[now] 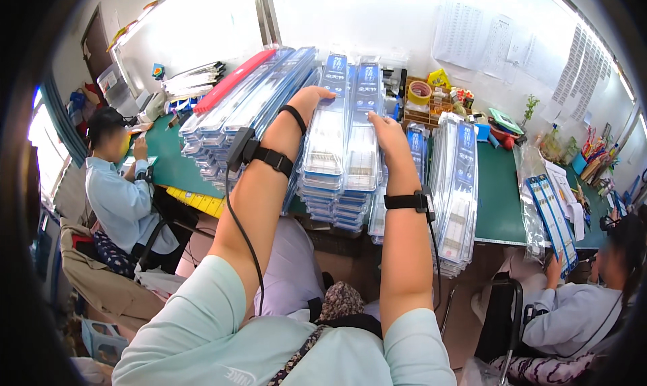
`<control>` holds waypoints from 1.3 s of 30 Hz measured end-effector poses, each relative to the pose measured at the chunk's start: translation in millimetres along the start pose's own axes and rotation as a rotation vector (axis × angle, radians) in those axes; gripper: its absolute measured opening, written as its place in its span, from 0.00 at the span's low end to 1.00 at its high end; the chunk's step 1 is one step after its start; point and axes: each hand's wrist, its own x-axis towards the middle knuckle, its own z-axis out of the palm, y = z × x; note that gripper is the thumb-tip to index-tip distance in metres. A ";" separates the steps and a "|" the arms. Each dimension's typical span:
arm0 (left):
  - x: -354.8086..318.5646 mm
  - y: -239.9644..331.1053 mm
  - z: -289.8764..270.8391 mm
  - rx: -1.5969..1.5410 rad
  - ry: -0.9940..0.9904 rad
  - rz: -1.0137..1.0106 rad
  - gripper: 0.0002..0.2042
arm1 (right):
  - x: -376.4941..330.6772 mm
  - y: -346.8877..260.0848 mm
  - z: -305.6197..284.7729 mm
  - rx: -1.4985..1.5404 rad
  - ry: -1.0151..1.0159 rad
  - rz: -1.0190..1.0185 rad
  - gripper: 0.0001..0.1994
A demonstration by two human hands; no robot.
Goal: Organizing and stacking packaged items on a work table.
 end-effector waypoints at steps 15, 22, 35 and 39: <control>-23.6 -14.0 -0.2 0.997 -0.070 0.331 0.31 | -35.5 -34.0 18.0 -0.207 -0.060 -0.056 0.48; -29.7 -27.7 1.0 0.845 -0.123 0.359 0.30 | -39.2 -37.4 22.5 0.138 -0.129 -0.143 0.31; -74.5 -45.2 -16.0 0.610 -0.144 0.568 0.29 | -54.0 -43.4 21.9 0.224 -0.049 -0.080 0.36; -126.0 -54.9 -14.3 0.652 -0.127 0.645 0.27 | -41.6 -30.3 10.3 0.067 0.001 -0.241 0.34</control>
